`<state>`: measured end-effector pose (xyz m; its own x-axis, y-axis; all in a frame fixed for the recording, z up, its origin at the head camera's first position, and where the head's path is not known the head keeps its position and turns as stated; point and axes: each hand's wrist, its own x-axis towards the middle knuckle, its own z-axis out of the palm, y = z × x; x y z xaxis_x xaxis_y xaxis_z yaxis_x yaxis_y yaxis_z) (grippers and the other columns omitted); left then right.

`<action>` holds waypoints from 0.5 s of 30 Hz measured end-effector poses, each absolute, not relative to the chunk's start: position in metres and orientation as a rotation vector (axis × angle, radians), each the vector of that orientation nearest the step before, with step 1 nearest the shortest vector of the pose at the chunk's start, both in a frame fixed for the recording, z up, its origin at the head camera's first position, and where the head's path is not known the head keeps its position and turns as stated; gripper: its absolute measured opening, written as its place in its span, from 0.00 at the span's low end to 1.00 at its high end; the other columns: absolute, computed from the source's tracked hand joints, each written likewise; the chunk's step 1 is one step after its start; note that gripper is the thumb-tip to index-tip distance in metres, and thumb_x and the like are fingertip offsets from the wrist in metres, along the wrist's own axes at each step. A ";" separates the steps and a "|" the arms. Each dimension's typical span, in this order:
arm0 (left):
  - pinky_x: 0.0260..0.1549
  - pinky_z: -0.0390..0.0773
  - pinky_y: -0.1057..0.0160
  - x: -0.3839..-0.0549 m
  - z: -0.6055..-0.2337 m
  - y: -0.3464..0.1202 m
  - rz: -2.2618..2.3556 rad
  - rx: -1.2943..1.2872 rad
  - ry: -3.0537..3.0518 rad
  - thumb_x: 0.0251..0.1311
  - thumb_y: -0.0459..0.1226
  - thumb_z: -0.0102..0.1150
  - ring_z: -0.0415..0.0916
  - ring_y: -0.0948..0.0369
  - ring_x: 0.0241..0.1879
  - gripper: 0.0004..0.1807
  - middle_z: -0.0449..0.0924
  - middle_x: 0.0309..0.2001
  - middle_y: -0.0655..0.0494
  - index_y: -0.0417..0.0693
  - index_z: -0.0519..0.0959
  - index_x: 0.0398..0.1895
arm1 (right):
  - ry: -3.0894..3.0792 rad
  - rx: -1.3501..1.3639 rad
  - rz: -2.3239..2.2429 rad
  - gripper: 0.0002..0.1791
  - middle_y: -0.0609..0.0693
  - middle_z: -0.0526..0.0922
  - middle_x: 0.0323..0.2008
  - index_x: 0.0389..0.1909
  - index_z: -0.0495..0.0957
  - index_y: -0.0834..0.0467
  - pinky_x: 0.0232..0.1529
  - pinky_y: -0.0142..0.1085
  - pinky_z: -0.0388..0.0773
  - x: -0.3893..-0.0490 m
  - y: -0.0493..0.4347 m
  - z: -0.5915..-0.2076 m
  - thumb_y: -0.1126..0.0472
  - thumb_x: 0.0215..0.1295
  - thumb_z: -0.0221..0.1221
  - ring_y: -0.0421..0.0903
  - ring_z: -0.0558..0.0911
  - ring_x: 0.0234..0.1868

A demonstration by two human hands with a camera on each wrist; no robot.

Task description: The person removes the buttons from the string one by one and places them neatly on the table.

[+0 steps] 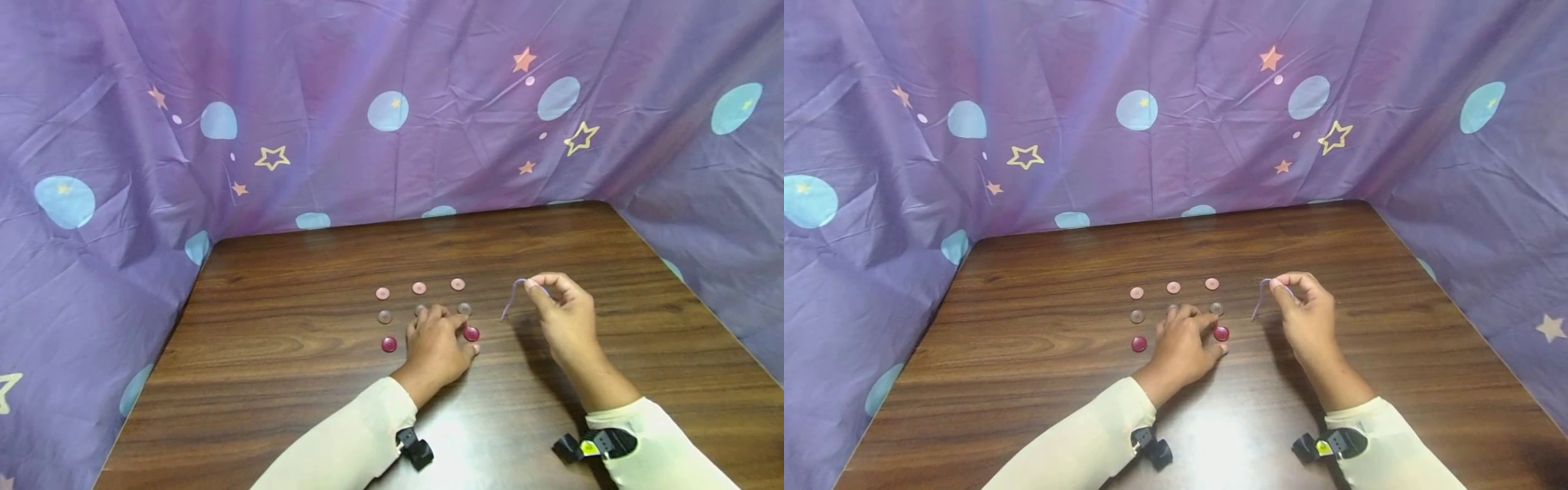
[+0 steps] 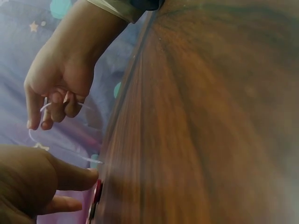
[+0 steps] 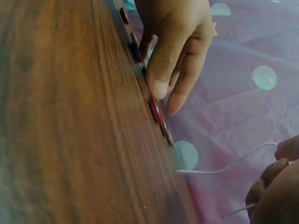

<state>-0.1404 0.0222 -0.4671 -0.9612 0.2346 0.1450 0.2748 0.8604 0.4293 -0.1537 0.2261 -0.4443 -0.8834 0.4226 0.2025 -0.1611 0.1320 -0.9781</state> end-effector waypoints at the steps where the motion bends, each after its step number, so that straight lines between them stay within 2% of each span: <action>1: 0.62 0.76 0.45 -0.140 -0.467 0.019 -0.721 -0.411 -2.935 0.58 0.53 0.79 0.75 0.52 0.64 0.29 0.84 0.58 0.56 0.63 0.87 0.65 | -1.983 -0.252 1.804 0.06 0.34 0.84 0.29 0.35 0.85 0.56 0.24 0.27 0.66 -0.154 0.226 -0.444 0.68 0.72 0.68 0.35 0.69 0.24; 2: 0.62 0.76 0.45 -0.139 -0.467 0.016 -0.746 -0.423 -2.920 0.58 0.52 0.79 0.76 0.53 0.63 0.29 0.84 0.58 0.56 0.62 0.87 0.65 | -1.982 -0.253 1.805 0.05 0.35 0.84 0.29 0.36 0.85 0.56 0.23 0.27 0.66 -0.155 0.226 -0.444 0.68 0.72 0.68 0.35 0.69 0.23; 5: 0.68 0.75 0.40 -0.137 -0.465 0.005 -0.823 -0.473 -2.874 0.60 0.48 0.79 0.76 0.52 0.64 0.29 0.83 0.59 0.53 0.57 0.87 0.65 | -1.978 -0.264 1.809 0.05 0.36 0.83 0.27 0.36 0.85 0.57 0.21 0.26 0.67 -0.156 0.226 -0.444 0.68 0.72 0.68 0.35 0.69 0.21; 9: 0.77 0.65 0.28 -0.133 -0.461 -0.008 -0.884 -0.529 -2.811 0.60 0.45 0.78 0.77 0.49 0.68 0.29 0.83 0.61 0.49 0.53 0.86 0.66 | -1.981 -0.248 1.790 0.04 0.36 0.82 0.28 0.36 0.85 0.58 0.21 0.26 0.67 -0.157 0.226 -0.444 0.68 0.72 0.68 0.35 0.68 0.21; 15: 0.78 0.60 0.24 -0.128 -0.457 -0.020 -0.906 -0.519 -2.774 0.60 0.45 0.80 0.75 0.45 0.72 0.31 0.81 0.66 0.47 0.51 0.85 0.67 | -1.998 -0.269 1.790 0.04 0.35 0.83 0.29 0.36 0.85 0.58 0.19 0.26 0.69 -0.158 0.227 -0.448 0.68 0.72 0.68 0.35 0.69 0.20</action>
<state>-0.1285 -0.0201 -0.4574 -0.9234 0.2714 0.2715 0.3794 0.7535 0.5370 -0.1577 0.2271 -0.4477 -0.8835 0.4267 0.1931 -0.1452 0.1424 -0.9791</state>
